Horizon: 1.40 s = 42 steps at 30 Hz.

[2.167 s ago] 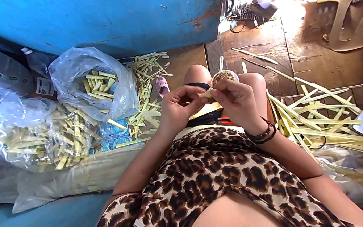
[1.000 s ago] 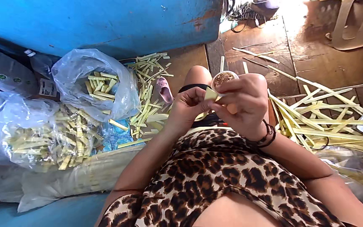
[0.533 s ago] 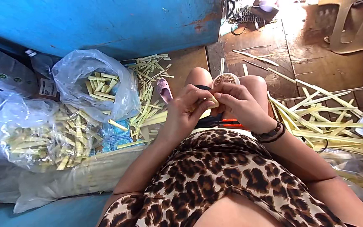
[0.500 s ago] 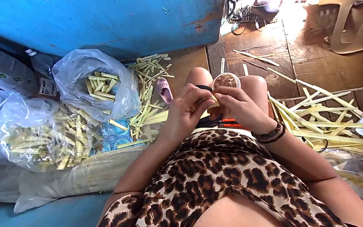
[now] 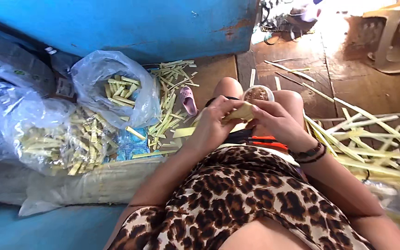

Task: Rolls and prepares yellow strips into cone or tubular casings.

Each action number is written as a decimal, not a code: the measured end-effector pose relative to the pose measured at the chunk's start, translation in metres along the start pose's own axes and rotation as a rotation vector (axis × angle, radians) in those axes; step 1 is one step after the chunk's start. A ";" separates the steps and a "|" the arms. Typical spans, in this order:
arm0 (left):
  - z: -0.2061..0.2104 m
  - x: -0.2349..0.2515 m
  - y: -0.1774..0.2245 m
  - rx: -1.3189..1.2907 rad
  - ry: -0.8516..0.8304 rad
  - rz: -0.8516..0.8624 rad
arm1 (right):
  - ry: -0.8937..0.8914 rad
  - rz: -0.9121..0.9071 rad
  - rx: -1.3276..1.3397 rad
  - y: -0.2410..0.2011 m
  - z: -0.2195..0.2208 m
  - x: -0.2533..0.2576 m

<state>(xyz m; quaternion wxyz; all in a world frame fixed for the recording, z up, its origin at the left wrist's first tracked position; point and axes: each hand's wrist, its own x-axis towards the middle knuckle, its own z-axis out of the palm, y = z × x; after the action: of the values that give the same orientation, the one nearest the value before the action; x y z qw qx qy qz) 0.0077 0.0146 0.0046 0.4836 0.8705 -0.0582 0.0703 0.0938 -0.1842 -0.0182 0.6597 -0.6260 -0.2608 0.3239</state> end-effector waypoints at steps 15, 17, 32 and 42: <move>-0.002 0.030 -0.007 -0.157 0.077 0.080 | 0.005 -0.323 -0.257 0.013 -0.012 0.029; -0.006 0.035 -0.009 -0.185 0.025 0.045 | 0.015 -0.393 -0.345 0.016 -0.015 0.032; 0.010 0.056 -0.022 -0.298 -0.131 -0.088 | 0.076 -0.147 -0.069 0.032 -0.035 0.018; 0.019 0.049 -0.017 -0.262 -0.145 -0.052 | 0.128 -0.479 -0.829 0.027 -0.029 -0.001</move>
<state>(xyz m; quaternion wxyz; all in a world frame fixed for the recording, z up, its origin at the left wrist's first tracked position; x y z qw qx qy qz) 0.0604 0.0055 -0.0106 0.5894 0.8039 -0.0791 -0.0135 0.1122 -0.2035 -0.0471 0.4253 -0.7772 -0.4637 -0.0077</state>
